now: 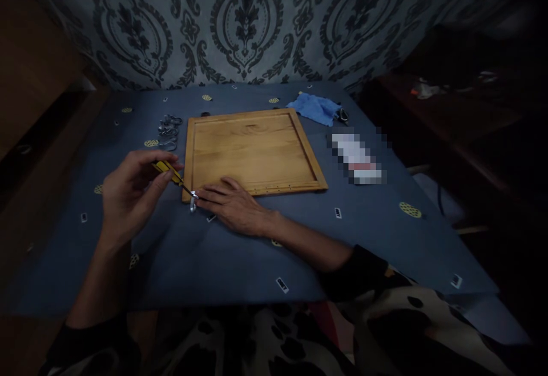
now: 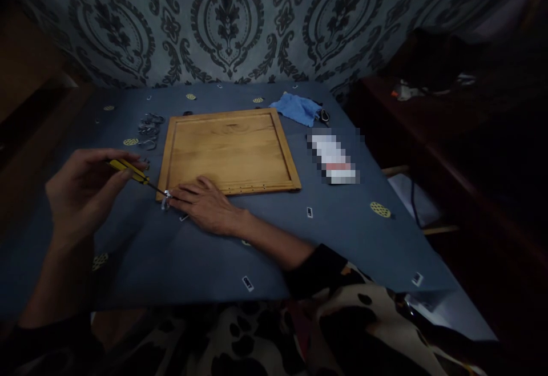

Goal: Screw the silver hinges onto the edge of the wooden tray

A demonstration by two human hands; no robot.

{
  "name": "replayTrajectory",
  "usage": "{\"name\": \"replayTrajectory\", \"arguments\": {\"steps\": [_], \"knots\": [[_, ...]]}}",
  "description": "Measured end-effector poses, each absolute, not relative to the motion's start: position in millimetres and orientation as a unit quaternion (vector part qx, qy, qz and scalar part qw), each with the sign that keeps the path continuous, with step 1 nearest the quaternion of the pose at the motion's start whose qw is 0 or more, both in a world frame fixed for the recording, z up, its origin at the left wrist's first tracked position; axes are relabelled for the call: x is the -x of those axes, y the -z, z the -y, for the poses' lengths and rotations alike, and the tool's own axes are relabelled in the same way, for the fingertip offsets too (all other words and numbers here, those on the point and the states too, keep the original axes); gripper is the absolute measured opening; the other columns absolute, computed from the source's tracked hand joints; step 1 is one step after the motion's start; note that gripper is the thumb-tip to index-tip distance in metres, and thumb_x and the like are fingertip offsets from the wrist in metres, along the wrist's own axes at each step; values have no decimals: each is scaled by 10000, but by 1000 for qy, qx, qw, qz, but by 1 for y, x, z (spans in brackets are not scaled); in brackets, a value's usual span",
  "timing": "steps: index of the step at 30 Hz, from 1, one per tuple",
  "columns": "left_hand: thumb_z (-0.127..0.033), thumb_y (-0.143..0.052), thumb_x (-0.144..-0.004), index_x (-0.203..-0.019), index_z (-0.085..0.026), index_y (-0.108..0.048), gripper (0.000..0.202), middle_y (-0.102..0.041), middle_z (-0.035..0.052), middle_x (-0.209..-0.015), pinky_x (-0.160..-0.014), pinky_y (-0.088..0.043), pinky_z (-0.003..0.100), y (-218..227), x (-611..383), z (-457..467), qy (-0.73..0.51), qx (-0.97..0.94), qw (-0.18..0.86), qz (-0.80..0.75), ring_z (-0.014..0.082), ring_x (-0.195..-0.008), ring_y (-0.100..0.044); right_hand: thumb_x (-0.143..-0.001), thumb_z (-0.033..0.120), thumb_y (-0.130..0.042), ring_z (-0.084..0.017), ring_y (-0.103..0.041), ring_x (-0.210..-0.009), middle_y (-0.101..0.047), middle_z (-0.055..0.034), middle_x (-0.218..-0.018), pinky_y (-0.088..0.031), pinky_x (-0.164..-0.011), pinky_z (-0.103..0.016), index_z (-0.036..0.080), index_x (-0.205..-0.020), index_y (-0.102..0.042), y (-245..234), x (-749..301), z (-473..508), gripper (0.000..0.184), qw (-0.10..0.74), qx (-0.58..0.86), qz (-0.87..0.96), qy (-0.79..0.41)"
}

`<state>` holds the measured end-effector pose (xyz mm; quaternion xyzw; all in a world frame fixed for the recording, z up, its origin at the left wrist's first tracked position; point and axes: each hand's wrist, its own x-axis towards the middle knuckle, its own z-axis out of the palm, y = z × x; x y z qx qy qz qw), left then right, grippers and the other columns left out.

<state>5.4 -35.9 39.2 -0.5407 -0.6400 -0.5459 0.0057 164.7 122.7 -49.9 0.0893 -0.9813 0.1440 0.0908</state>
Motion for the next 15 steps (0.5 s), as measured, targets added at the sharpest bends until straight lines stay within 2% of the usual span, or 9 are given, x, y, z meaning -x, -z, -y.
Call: {"name": "replayTrajectory", "arguments": {"steps": [6, 15], "knots": [[-292, -784, -975, -1176, -273, -734, 208, -755, 25, -1093, -877, -686, 378, -33, -2, 35, 533, 542, 2, 650, 222, -980, -800, -1079, 147, -496, -270, -459, -1544, -542, -73, -1636, -316, -1271, -590, 246, -1566, -536, 51, -165, -123, 498, 81, -87, 982, -149], [-255, -765, -982, -1200, -278, -741, 220, -766, 13, -1103, -889, -672, 335, -33, -1, 36, 523, 550, 4, 651, 200, -1002, -795, -1077, 147, -490, -285, -466, -1535, -550, -82, -1630, -340, -1255, -602, 216, -1576, -526, 52, -164, -122, 505, 88, -90, 981, -146]]}}
